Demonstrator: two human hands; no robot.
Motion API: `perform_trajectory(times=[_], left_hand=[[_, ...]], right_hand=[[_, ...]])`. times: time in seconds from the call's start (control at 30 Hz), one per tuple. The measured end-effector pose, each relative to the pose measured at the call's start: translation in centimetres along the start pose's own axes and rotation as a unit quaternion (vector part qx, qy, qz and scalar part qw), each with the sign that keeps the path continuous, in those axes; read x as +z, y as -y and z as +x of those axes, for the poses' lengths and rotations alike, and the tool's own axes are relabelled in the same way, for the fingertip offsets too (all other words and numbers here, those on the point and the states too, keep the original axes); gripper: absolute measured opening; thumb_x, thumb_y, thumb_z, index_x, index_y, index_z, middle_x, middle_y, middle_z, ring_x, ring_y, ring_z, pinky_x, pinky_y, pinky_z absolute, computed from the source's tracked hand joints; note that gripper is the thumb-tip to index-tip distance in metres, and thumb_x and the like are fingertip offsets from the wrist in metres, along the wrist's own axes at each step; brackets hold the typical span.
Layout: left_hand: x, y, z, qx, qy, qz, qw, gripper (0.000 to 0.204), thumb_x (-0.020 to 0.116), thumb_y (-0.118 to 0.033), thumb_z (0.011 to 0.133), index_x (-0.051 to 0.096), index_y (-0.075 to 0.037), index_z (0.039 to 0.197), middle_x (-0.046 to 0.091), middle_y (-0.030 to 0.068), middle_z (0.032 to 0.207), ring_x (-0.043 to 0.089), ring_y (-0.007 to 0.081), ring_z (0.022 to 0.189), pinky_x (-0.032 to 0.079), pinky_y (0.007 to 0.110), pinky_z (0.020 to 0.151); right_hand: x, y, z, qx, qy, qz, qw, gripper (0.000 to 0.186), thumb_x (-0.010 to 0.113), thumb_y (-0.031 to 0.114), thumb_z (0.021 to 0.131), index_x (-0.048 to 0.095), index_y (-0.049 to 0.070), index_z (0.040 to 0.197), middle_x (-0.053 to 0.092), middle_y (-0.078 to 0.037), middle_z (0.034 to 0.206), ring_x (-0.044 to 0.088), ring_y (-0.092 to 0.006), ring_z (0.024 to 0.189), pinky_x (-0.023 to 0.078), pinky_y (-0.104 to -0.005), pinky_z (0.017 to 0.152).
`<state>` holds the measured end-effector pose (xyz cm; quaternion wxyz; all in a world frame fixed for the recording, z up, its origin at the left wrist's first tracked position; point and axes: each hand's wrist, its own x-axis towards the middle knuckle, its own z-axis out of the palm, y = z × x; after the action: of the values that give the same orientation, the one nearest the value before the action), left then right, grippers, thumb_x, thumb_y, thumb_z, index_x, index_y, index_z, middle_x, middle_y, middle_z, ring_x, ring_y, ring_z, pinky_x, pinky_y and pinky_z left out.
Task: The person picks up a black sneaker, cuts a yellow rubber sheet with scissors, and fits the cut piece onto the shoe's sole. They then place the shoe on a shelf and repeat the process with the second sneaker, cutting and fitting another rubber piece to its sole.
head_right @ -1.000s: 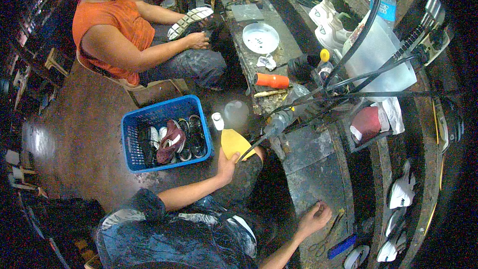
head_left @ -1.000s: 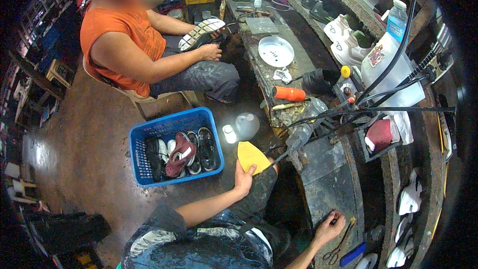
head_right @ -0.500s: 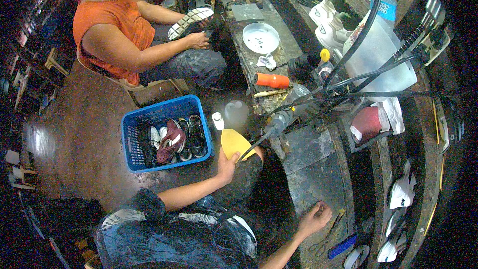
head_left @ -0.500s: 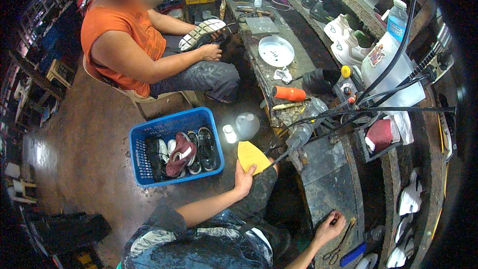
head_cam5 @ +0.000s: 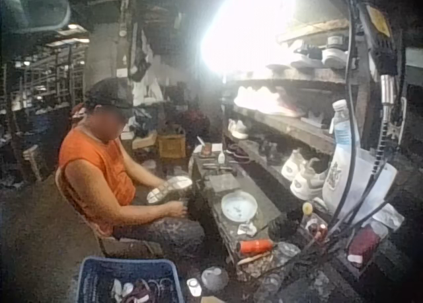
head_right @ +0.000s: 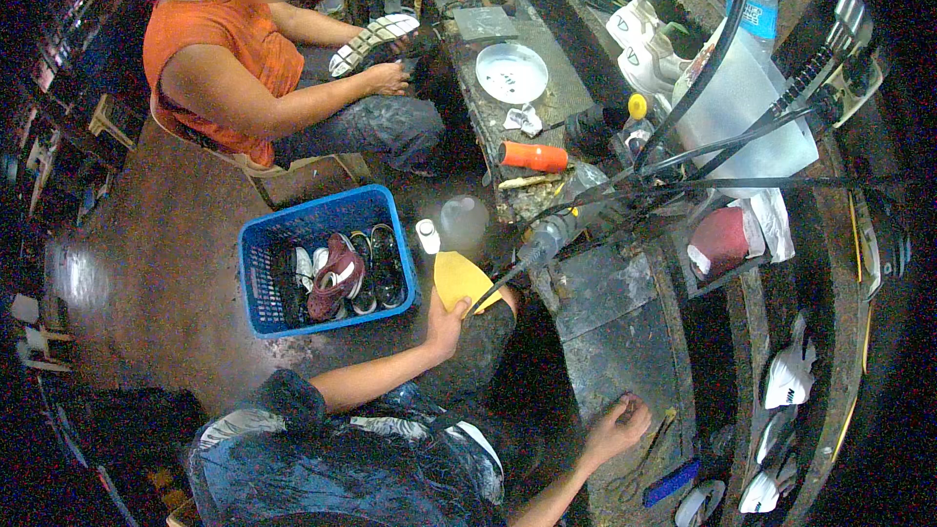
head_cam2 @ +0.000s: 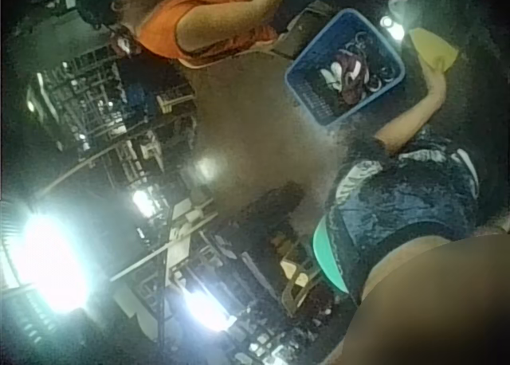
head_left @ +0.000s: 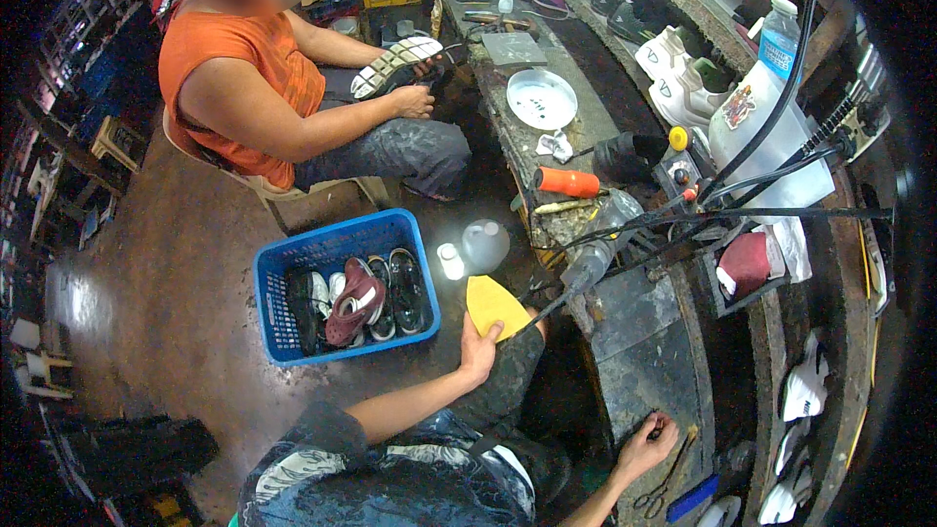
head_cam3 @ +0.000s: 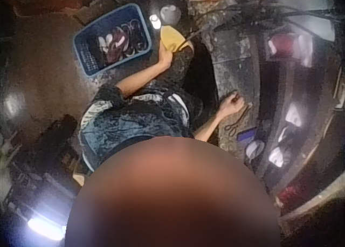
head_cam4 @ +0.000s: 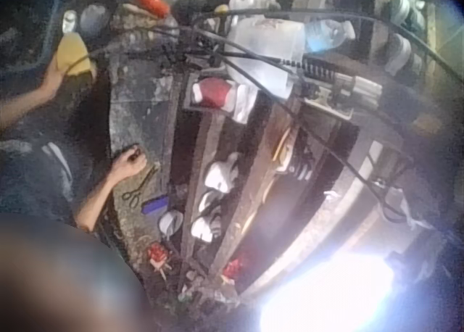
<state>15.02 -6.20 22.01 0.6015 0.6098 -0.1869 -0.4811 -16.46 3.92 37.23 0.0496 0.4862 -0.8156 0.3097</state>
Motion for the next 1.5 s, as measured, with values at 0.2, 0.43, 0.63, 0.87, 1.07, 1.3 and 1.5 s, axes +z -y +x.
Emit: perform_trajectory(times=[0.2,0.43,0.63,0.87,1.07,1.3,1.5], left_hand=[[0.0,0.2,0.0,0.000,0.003,-0.006,1.000,0.054,0.071,-0.005,0.097,0.048,-0.001,0.146,0.064,0.0158,0.139,0.062,0.0279,0.129,0.047,0.040,0.112],[0.0,0.7,0.2,-0.011,0.004,-0.023,1.000,0.056,0.071,-0.006,0.097,0.047,-0.001,0.148,0.064,0.0154,0.141,0.061,0.0276,0.131,0.046,0.040,0.113],[-0.1,0.9,0.4,-0.014,0.000,-0.002,1.000,0.056,0.072,-0.008,0.097,0.048,-0.002,0.147,0.065,0.0161,0.140,0.062,0.0289,0.130,0.047,0.040,0.112],[0.0,0.8,0.3,-0.004,-0.014,0.028,0.999,0.055,0.072,-0.008,0.097,0.048,-0.002,0.146,0.066,0.0164,0.138,0.063,0.0294,0.129,0.048,0.041,0.110],[0.0,0.6,0.2,-0.005,-0.016,0.024,1.000,0.055,0.073,-0.008,0.097,0.048,-0.002,0.146,0.067,0.0166,0.138,0.064,0.0295,0.129,0.048,0.041,0.110],[0.0,-0.1,-0.2,-0.004,-0.016,0.039,0.999,0.056,0.072,-0.009,0.097,0.048,-0.002,0.147,0.067,0.0164,0.139,0.063,0.0296,0.129,0.048,0.041,0.110],[0.0,-0.4,0.1,-0.005,-0.014,0.030,0.999,0.051,0.068,-0.015,0.102,0.048,-0.001,0.147,0.064,0.0174,0.141,0.061,0.0294,0.131,0.046,0.041,0.112]], right_hand=[[-0.1,0.3,0.0,0.004,0.000,-0.003,1.000,0.016,0.066,0.014,0.099,0.067,-0.001,0.102,0.066,-0.018,0.101,0.063,-0.0377,0.099,0.050,-0.0483,0.090],[-0.2,0.7,0.1,0.001,-0.002,0.007,1.000,0.015,0.066,0.013,0.099,0.068,-0.001,0.102,0.067,-0.018,0.101,0.064,-0.0370,0.096,0.051,-0.0470,0.087],[-0.1,0.2,0.1,-0.013,0.001,-0.002,1.000,0.015,0.065,0.012,0.099,0.068,-0.001,0.103,0.067,-0.018,0.102,0.063,-0.0372,0.099,0.051,-0.0475,0.087],[0.2,-0.4,0.0,0.004,0.000,0.005,1.000,0.017,0.066,0.014,0.100,0.068,-0.002,0.105,0.066,-0.018,0.103,0.063,-0.0369,0.099,0.051,-0.0476,0.089],[0.2,-0.6,0.0,0.003,-0.001,0.001,1.000,0.020,0.067,0.017,0.102,0.067,-0.003,0.107,0.065,-0.018,0.104,0.062,-0.0366,0.100,0.051,-0.0481,0.088],[0.1,-0.5,-0.1,-0.007,-0.001,-0.002,1.000,0.020,0.069,0.016,0.101,0.066,-0.003,0.106,0.066,-0.018,0.103,0.063,-0.0365,0.098,0.050,-0.0474,0.087],[-0.1,0.0,0.3,0.008,0.032,0.004,0.999,0.032,0.064,0.028,0.105,0.066,-0.003,0.111,0.065,-0.019,0.106,0.060,-0.0387,0.106,0.047,-0.0508,0.095]])
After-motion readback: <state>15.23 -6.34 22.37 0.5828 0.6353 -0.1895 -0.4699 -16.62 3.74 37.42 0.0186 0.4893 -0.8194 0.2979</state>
